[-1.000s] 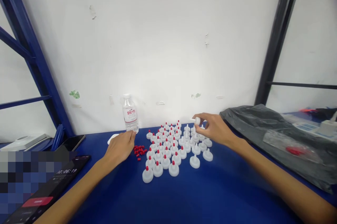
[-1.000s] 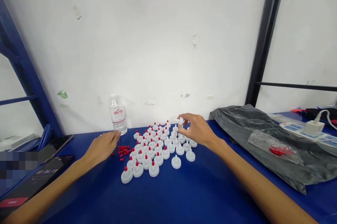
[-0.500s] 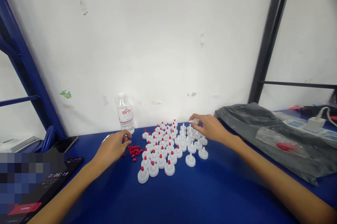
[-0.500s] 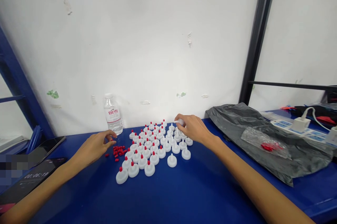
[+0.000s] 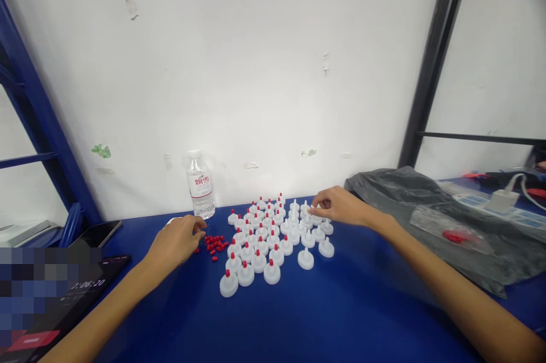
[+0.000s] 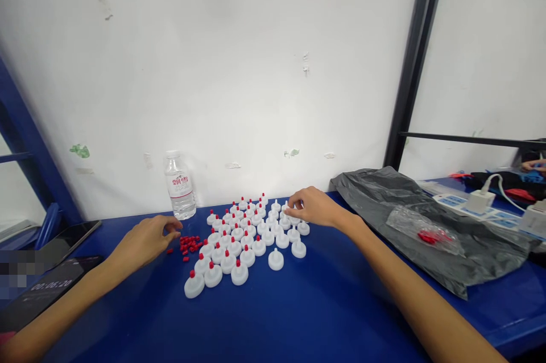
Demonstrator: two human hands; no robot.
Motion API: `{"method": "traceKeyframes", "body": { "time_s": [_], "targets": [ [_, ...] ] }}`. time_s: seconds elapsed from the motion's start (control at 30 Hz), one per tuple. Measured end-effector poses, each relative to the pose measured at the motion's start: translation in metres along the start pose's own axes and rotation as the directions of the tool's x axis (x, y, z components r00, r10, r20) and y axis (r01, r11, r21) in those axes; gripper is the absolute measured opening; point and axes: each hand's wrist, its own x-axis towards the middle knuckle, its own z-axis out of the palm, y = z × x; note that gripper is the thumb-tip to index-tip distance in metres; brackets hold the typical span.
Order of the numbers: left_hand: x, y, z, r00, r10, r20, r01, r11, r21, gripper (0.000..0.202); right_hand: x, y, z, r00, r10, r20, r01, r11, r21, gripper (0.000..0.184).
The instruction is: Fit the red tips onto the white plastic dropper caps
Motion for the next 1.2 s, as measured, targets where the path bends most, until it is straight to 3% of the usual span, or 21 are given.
{"method": "traceKeyframes", "body": {
  "time_s": [0.47, 0.77, 1.2],
  "targets": [
    [-0.0032, -0.0023, 0.0014, 1.000, -0.024, 0.014, 0.022, 0.990, 0.137, 0.022, -0.0018, 0.0013, 0.0039, 0.993, -0.061, 0.106, 0.062, 0.998, -0.007, 0.019],
    [-0.0043, -0.0042, 0.0059, 0.999, -0.005, 0.036, -0.001, 0.985, 0.173, 0.022, -0.0033, 0.0021, 0.0020, 0.969, -0.071, 0.236, 0.048, 0.994, 0.103, 0.018],
    [-0.0037, 0.0013, 0.0075, 0.999, -0.024, 0.037, 0.018, 0.986, 0.169, 0.023, -0.0044, -0.0017, 0.0016, 0.944, -0.086, 0.318, 0.031, 0.984, 0.175, 0.024]
  ]
}}
